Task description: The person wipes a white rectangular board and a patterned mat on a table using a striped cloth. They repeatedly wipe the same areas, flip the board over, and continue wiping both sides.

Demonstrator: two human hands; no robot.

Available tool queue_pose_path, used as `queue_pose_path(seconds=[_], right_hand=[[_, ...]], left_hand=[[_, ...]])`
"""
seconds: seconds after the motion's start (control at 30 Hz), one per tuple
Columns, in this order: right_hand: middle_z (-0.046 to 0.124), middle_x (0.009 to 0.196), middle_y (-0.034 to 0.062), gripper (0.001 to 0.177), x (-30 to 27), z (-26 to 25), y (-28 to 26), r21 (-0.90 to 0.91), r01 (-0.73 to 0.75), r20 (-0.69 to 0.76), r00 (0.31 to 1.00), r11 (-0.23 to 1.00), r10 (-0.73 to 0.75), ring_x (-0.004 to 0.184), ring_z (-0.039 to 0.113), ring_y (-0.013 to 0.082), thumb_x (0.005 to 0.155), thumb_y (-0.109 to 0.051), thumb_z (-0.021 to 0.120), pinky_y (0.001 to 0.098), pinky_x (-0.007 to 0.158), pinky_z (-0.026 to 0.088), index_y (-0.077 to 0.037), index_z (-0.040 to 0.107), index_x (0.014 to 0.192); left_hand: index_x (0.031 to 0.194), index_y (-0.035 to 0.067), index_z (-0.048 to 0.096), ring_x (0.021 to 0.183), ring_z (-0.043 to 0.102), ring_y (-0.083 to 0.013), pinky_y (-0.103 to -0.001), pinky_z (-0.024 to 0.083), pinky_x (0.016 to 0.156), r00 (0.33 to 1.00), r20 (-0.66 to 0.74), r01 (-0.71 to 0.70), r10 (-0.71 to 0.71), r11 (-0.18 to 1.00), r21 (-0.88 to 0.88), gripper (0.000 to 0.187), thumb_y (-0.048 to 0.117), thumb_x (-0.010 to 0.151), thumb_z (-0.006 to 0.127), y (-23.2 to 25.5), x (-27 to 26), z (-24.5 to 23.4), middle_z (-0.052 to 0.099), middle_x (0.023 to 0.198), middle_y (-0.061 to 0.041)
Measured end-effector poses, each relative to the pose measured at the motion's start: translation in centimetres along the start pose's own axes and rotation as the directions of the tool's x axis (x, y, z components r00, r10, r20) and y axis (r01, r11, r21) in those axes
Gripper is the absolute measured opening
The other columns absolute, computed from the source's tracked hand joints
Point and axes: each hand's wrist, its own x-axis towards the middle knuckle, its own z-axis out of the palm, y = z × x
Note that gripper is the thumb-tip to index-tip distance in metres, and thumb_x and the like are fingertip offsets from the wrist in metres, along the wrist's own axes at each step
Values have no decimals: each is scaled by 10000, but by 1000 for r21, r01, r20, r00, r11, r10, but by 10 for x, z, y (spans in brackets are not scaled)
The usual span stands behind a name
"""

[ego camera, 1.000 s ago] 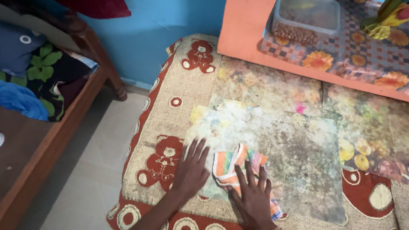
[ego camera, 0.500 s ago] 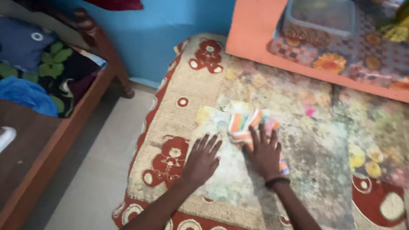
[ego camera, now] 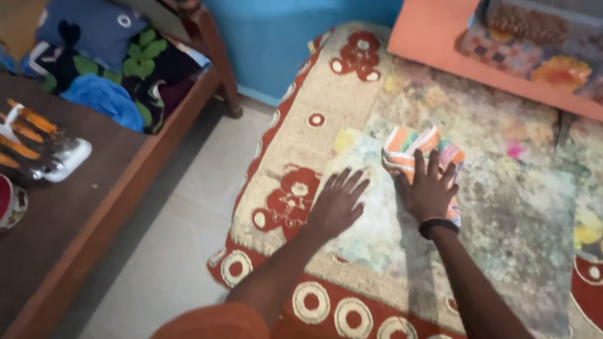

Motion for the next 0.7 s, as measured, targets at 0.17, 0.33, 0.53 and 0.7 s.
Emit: queue_pose_path(seconds=[0.17, 0.33, 0.53, 0.7], right_hand=[[307, 1687, 122, 753, -67, -24, -15, 32, 62, -42, 997, 998, -61, 1520, 179, 533, 952, -640, 504, 771, 1124, 221, -258, 398, 1592], [300, 1680, 152, 746, -143, -46, -25, 20, 71, -32, 997, 997, -70, 1511, 183, 527, 960, -632, 507, 760, 1119, 183, -247, 386, 1588], [320, 1652, 135, 750, -136, -50, -24, 39, 45, -1, 999, 998, -45, 1498, 198, 519, 929, -637, 515, 737, 1127, 207, -264, 404, 1569], [305, 1668, 136, 730, -75, -39, -5, 26, 37, -16, 999, 999, -36, 1504, 187, 531, 962, -615, 526, 764, 1111, 189, -249, 402, 1581]], left_hand=[[1479, 89, 517, 1510, 335, -355, -527, 260, 1236, 999, -33, -21, 21, 1000, 19, 550, 317, 984, 589, -1, -3, 0, 420, 1598, -142], [1482, 98, 514, 1513, 321, -361, -527, 246, 1235, 1000, 11, 7, -7, 1000, -14, 553, 313, 978, 585, -1, -5, -4, 412, 1606, -141], [1497, 77, 477, 1506, 308, -363, -528, 244, 1222, 999, 49, -11, 10, 999, 35, 580, 337, 988, 576, 1, -1, -5, 407, 1592, -160], [1497, 75, 473, 1524, 281, -376, -530, 223, 1238, 999, 48, -5, 6, 1000, -20, 556, 338, 1016, 561, -3, -4, -7, 388, 1610, -165]])
